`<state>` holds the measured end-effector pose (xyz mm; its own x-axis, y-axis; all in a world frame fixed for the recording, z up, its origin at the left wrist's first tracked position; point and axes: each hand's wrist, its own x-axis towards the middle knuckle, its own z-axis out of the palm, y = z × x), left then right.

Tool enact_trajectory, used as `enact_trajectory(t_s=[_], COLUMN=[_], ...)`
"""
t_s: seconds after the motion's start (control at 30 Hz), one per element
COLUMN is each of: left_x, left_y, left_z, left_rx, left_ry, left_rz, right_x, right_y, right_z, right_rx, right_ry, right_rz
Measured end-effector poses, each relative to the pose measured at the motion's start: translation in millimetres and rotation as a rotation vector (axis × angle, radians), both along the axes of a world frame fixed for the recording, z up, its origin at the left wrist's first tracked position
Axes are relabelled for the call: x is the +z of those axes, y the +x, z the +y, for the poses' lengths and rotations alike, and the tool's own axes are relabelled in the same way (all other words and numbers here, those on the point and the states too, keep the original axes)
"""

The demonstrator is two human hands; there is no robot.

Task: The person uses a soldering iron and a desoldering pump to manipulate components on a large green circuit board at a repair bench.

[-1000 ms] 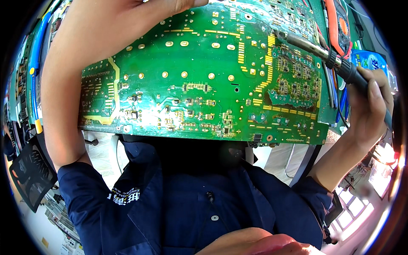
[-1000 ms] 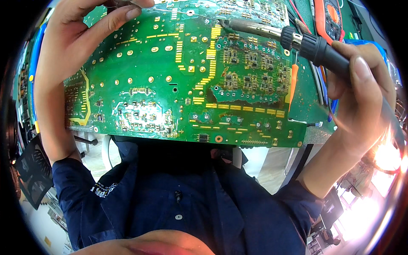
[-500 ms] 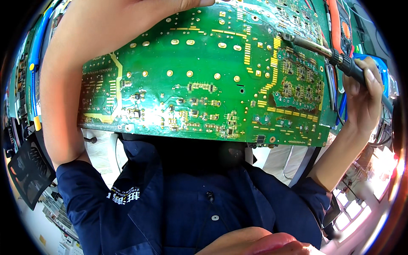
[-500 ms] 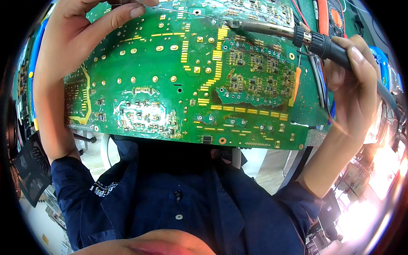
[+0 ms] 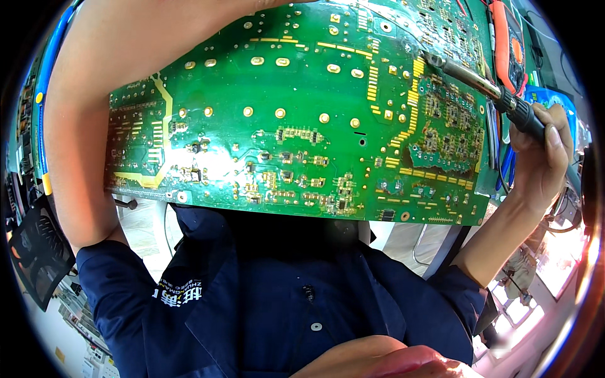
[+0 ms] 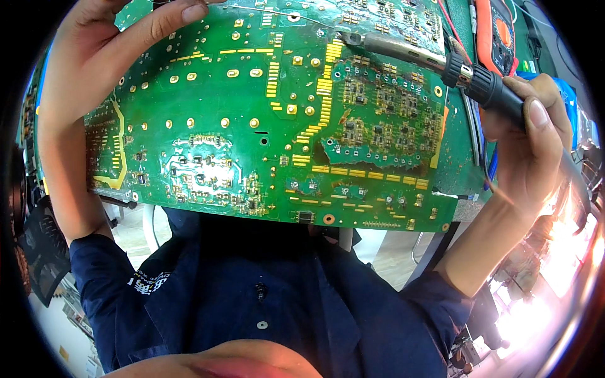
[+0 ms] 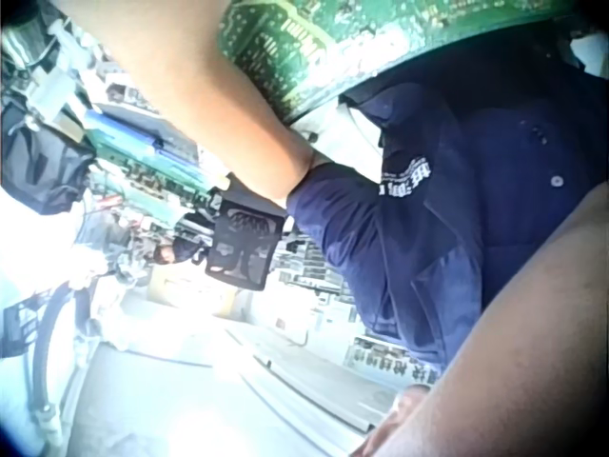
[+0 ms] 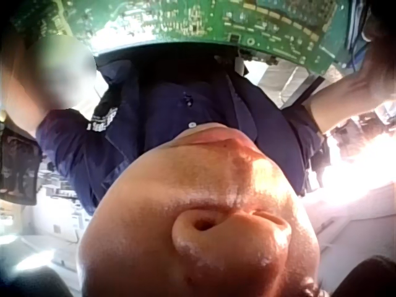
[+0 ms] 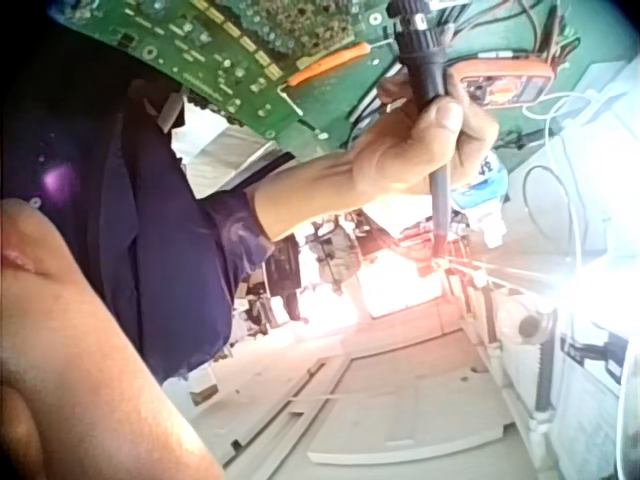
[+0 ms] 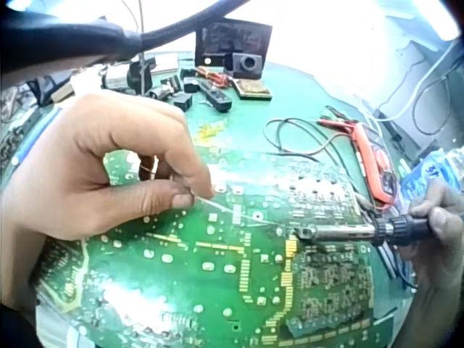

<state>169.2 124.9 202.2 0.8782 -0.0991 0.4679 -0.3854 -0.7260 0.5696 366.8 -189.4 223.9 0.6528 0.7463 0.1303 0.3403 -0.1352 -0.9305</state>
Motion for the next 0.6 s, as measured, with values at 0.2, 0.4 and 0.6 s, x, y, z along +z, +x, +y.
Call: enact_trajectory(t_s=[0.2, 0.4, 0.6], left_x=[-0.4, -1.9, -1.5], left_y=[0.1, -4.7, -4.4], left_z=[1.5, 1.7, 4.0], left_rx=[0.011, 0.024, 0.026], left_ry=[-0.007, -0.002, -0.002], left_rz=[0.013, 0.026, 0.028], right_x=[2.0, 2.1, -1.0], right_y=[-4.4, -4.1, -3.1], right_z=[4.6, 5.9, 1.9], right_rx=[0.038, 0.1, 0.051], right_ry=[0.021, 0.047, 0.036], right_rz=[0.158, 0.292, 0.16])
